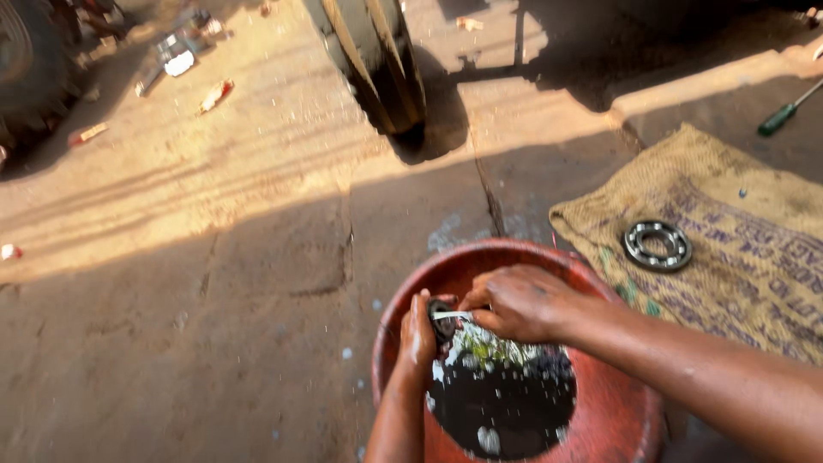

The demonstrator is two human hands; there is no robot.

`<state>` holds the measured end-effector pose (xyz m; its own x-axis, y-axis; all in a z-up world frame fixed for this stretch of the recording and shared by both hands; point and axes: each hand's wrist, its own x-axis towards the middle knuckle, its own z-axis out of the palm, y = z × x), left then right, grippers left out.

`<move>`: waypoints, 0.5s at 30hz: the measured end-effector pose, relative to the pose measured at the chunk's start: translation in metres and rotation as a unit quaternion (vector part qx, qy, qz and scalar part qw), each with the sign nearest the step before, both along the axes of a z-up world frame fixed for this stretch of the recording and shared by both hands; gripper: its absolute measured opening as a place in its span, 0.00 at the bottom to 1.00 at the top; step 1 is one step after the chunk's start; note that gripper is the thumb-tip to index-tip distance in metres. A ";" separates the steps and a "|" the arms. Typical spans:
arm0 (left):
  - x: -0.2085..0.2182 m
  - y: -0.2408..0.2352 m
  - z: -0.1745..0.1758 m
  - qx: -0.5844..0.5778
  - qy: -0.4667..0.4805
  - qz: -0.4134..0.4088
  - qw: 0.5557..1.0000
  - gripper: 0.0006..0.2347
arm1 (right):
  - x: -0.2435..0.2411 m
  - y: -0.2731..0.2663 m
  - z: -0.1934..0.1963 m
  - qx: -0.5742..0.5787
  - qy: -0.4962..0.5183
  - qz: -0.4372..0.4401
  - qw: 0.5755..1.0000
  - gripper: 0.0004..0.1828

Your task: The person cleans several metal ball bearings by hand in a red basin filled with a dark liquid. They scrub the bearings, rinse them in the liquid, and place the cleaned ones onto a burlap sack nearby.

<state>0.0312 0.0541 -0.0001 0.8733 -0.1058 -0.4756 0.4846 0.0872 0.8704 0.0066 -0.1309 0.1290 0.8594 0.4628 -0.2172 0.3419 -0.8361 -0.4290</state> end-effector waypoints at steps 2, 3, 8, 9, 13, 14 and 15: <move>0.002 -0.003 0.005 -0.039 -0.013 0.006 0.999 0.25 | 0.002 -0.002 0.006 0.025 -0.032 -0.031 0.999 0.15; 0.002 -0.005 0.007 -0.043 -0.015 0.001 0.999 0.25 | 0.002 -0.004 0.008 0.036 -0.047 -0.046 0.997 0.15; -0.002 -0.002 0.007 -0.009 0.022 0.023 0.999 0.25 | -0.008 0.000 0.012 0.014 0.001 -0.039 0.999 0.15; 0.002 0.000 0.008 -0.010 0.023 0.029 0.999 0.25 | -0.006 0.001 0.012 0.002 0.014 -0.027 1.000 0.15; -0.001 0.000 0.002 -0.021 0.050 0.035 0.998 0.25 | -0.009 -0.002 0.007 0.022 -0.011 -0.008 1.000 0.15; -0.001 0.000 0.001 -0.024 0.058 0.034 0.997 0.25 | -0.010 -0.002 0.006 0.020 -0.016 -0.023 0.999 0.15; -0.001 0.000 0.001 -0.028 0.058 0.028 0.998 0.24 | -0.009 -0.002 0.005 0.018 -0.020 -0.039 0.999 0.15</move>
